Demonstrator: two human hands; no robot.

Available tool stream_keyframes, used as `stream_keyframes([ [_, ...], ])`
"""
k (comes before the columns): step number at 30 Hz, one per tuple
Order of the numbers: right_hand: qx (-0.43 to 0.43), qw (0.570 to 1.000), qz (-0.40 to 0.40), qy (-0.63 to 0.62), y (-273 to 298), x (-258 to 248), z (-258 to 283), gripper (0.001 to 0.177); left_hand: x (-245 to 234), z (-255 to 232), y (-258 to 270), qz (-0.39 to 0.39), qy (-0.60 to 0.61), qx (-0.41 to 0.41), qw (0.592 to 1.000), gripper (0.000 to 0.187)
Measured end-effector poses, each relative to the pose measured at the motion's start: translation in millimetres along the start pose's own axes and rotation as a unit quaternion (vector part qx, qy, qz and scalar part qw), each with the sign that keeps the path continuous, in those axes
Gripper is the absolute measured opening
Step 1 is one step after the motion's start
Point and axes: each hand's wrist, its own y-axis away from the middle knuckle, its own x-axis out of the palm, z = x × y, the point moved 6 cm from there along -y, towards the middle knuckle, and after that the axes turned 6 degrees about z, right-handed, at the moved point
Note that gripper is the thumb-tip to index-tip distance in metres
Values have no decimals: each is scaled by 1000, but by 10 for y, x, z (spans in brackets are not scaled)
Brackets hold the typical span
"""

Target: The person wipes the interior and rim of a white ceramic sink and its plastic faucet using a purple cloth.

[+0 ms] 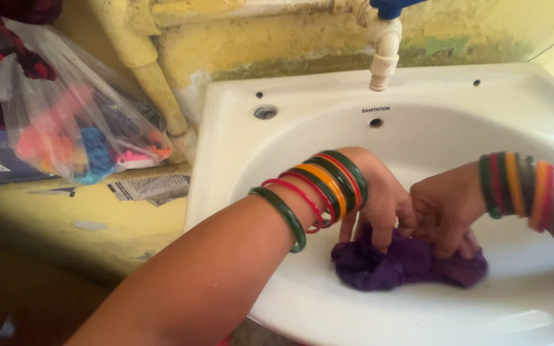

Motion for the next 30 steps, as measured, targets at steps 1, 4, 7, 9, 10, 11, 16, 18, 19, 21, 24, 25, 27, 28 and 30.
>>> stream_keyframes([
  [1,-52,998,17,8,30,-41,-49,20,-8,-21,38,35,54,62,996,61],
  [4,-195,979,2,-53,259,-271,-218,28,-257,100,234,7,144,162,976,54],
  [7,-295,929,-157,-160,475,-550,-176,40,-628,277,417,-198,97,216,951,47],
  [9,-301,889,-287,-193,615,-668,-45,37,-740,361,506,-339,9,225,913,43],
  [10,-183,887,-383,-184,613,-705,-69,32,-756,371,624,-490,-112,197,842,47],
  [11,-61,865,-467,-173,649,-686,-111,29,-713,334,758,-619,-225,161,735,51],
  [16,-55,836,-546,18,553,-603,164,35,-698,298,581,-491,-153,85,853,43],
  [18,-76,851,-509,101,337,-547,217,48,-488,318,475,-377,-177,-17,909,56],
  [19,-68,868,-470,147,205,-507,234,55,-342,363,453,-309,-144,-63,938,64],
  [21,-54,875,-449,172,25,-410,238,68,-182,256,445,-282,-155,-99,942,66],
  [24,-9,882,-425,205,-46,-344,240,89,-156,183,354,-261,-155,-148,941,63],
  [25,21,879,-425,215,-47,-358,249,98,-190,215,312,-270,-144,-164,938,59],
  [27,67,867,-437,228,21,-408,241,89,-226,288,218,-323,-197,-152,913,48],
  [28,112,854,-448,240,58,-440,212,80,-253,308,183,-373,-247,-141,883,41],
  [30,117,844,-459,249,90,-466,197,68,-336,378,73,-411,-260,-117,866,38],
])
